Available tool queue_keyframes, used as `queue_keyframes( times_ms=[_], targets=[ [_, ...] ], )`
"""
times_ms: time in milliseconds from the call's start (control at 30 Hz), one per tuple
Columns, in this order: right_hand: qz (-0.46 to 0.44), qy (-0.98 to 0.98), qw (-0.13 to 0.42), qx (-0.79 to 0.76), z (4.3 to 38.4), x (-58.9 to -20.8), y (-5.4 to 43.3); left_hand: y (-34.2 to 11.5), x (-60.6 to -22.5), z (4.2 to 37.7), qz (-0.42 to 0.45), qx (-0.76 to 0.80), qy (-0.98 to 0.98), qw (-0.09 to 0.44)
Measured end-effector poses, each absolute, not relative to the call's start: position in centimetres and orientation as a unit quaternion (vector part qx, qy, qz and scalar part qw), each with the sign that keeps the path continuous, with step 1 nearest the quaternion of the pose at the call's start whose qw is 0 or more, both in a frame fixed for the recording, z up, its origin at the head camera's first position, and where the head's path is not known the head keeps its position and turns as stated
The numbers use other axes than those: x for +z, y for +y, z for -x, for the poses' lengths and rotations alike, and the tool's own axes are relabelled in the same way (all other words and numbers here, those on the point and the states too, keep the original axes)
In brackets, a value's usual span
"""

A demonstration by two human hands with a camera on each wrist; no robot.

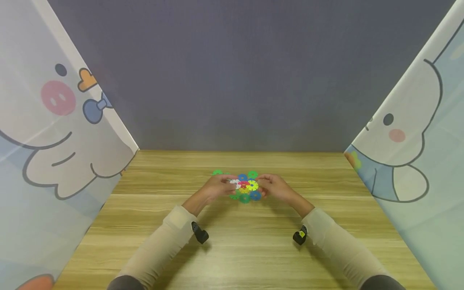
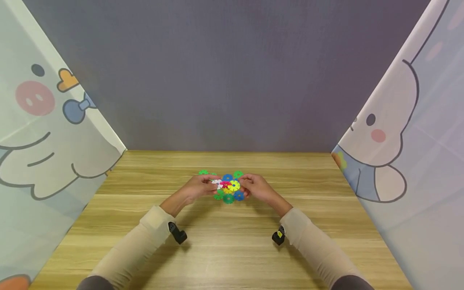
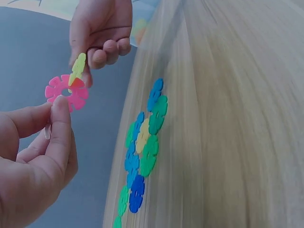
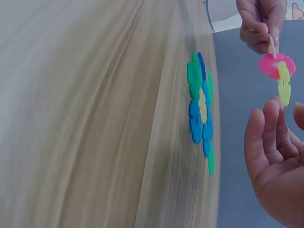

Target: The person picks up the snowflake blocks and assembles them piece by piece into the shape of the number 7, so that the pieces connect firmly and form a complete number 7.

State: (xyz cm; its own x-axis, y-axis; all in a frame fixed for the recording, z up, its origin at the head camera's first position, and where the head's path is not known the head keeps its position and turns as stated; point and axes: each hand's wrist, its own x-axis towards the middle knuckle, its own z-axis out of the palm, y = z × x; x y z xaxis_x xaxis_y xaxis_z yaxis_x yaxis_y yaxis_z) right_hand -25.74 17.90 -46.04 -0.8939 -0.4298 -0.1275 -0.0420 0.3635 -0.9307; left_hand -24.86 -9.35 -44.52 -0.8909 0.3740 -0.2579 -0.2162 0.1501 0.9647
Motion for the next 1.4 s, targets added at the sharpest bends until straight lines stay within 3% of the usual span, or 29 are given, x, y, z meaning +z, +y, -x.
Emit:
queue_keyframes(
  times_ms=[433,733,967,1400],
  targets=[
    [0.214,0.895,0.108,-0.375,26.6,-46.9,18.2,-10.2,-44.2,24.8,-0.05,0.665,0.71,0.227],
    [0.268,0.912,0.115,-0.289,26.6,-47.8,17.7,-10.3,-44.3,24.9,-0.049,0.668,0.706,0.229],
    [0.289,0.925,0.088,-0.228,26.2,-47.9,17.2,-10.3,-44.2,25.0,-0.046,0.672,0.703,0.23],
    [0.27,0.926,0.086,-0.249,25.9,-48.0,16.8,-10.4,-44.2,25.0,-0.043,0.667,0.707,0.231]
  ],
)
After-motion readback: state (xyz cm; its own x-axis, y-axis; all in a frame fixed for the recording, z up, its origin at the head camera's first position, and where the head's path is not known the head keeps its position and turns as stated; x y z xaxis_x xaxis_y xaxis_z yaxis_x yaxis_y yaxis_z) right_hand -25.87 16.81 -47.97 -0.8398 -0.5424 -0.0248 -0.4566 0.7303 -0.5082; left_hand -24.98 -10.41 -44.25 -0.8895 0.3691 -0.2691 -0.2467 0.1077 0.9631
